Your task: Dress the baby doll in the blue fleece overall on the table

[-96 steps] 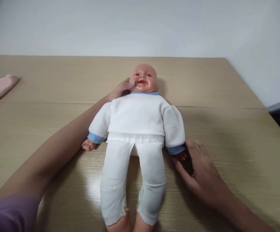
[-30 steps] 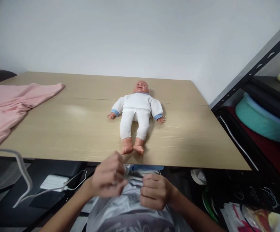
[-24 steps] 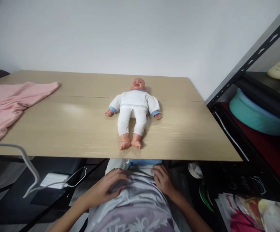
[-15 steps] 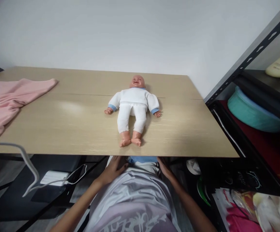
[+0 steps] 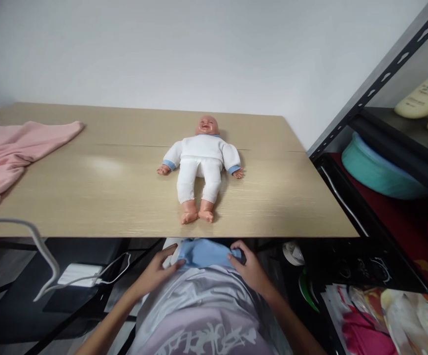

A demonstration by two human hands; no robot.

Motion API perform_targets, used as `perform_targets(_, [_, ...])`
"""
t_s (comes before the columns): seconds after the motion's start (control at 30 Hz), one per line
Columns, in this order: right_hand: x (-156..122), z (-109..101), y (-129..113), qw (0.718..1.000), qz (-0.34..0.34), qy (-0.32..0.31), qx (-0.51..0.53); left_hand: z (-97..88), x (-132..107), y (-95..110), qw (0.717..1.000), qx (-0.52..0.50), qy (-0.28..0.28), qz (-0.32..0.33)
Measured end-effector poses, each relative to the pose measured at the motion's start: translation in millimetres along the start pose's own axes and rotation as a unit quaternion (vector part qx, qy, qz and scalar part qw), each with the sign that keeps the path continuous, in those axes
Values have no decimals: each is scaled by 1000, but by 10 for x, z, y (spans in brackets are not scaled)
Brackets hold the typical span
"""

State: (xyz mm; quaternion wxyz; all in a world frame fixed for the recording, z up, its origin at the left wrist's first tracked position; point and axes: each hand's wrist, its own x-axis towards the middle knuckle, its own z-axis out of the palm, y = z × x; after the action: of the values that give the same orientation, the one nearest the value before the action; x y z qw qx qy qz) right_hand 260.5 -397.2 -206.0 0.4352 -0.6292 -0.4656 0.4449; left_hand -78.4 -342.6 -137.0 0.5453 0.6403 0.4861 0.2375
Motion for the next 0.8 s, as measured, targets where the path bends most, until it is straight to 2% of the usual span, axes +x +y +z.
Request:
perform_targets(0.07, [-169, -92, -250, 996, -44, -64, -49, -151, -224, 125, 1000, 11, 5, 16])
perform_targets(0.17, [-267, -191, -695, 985, -142, -87, -46, -339, -468, 176, 997, 36, 9, 70])
perform_targets(0.27, [-204, -212, -1154, 964, -253, -83, 20, -466, -584, 96, 982, 25, -6, 187])
perform_targets(0.37, [-62, -183, -1566, 932, -342, -88, 76, -515, -584, -34, 946, -40, -11, 322])
perform_targets(0.47, [101, -148, -1928, 904, -396, -126, 105, -497, -484, -93, 922, -115, 33, 368])
perform_targets(0.57, [271, -109, -2264, 867, -447, -181, 125, -448, -281, 51, 930, -114, 59, 344])
perform_targets(0.7, [470, -25, -2705, 809, -510, -243, 160, -373, 139, 567, 949, -45, 10, 311])
perform_targets(0.8, [572, 49, -3021, 795, -502, -267, 210, -312, 508, 999, 941, -105, -79, 311])
